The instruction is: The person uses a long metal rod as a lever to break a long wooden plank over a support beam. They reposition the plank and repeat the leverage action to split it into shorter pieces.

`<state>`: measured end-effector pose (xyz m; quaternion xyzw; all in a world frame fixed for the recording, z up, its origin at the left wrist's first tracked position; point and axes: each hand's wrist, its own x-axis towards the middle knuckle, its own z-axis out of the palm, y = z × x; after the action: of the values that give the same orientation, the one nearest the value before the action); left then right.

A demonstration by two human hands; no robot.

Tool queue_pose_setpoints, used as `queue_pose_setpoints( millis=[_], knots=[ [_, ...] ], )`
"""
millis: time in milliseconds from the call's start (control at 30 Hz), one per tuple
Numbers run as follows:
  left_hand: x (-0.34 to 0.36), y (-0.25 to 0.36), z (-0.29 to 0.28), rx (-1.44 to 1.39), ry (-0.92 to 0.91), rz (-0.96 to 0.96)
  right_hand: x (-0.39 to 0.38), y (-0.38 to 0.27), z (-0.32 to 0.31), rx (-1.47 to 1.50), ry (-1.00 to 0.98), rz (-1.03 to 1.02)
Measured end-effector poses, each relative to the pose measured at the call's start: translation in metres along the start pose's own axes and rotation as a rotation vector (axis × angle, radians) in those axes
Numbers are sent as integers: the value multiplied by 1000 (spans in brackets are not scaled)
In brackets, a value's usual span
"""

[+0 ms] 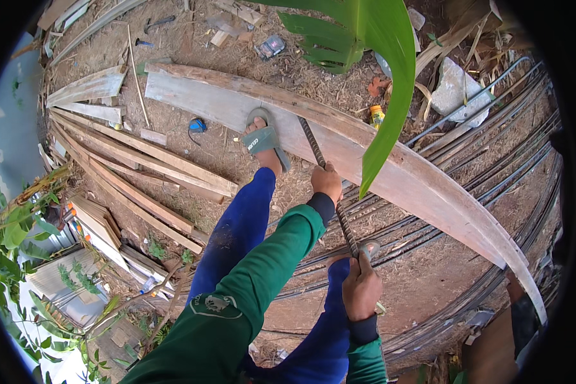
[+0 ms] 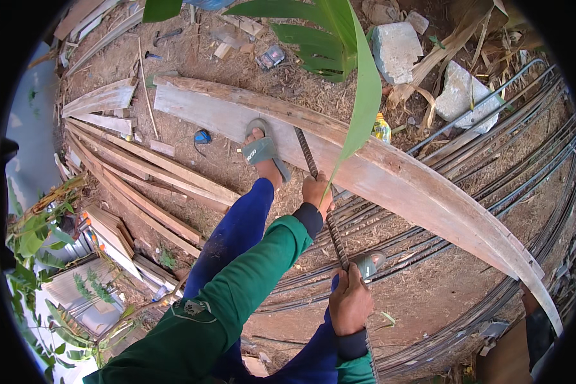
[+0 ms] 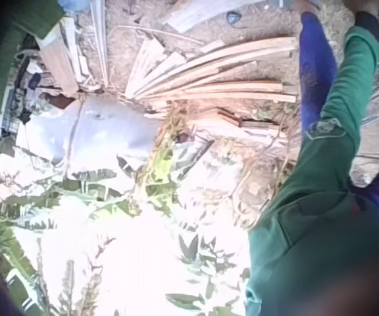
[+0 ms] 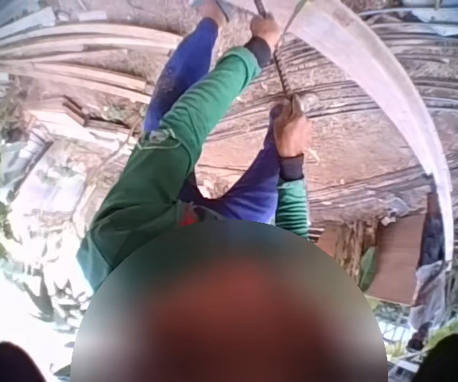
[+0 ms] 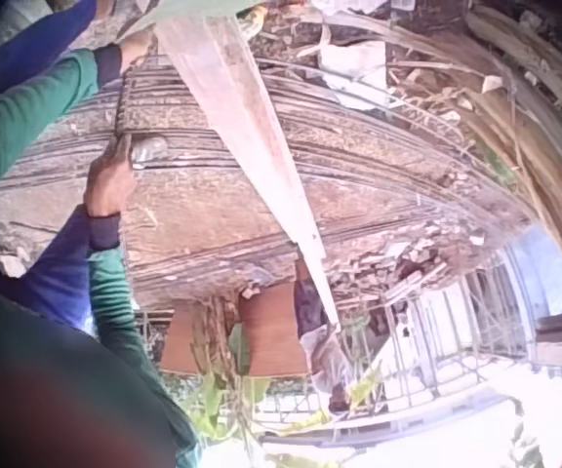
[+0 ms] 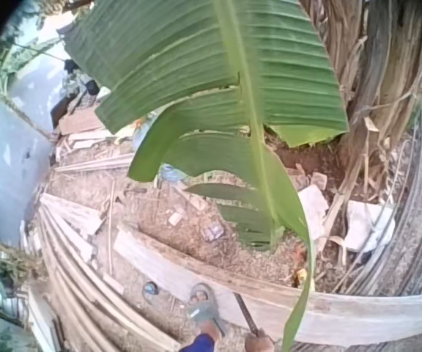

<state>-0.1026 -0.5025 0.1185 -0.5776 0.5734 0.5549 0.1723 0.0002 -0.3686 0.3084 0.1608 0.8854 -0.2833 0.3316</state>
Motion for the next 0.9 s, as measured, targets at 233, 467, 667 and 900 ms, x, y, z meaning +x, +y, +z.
queue_pose_setpoints(
  millis=[233, 467, 667, 900],
  knots=[
    [46, -89, 32, 250, 99, 211, 37, 132, 90, 163, -38, -11],
    [85, -124, 77, 114, 78, 317, 123, 211, 120, -5, -2, -234],
    [15, -85, 23, 133, 128, 163, -8, 88, 40, 129, 9, -152],
    [-15, -35, -17, 33, 21, 1, -30, -11, 5, -5, -125, 250]
  ],
)
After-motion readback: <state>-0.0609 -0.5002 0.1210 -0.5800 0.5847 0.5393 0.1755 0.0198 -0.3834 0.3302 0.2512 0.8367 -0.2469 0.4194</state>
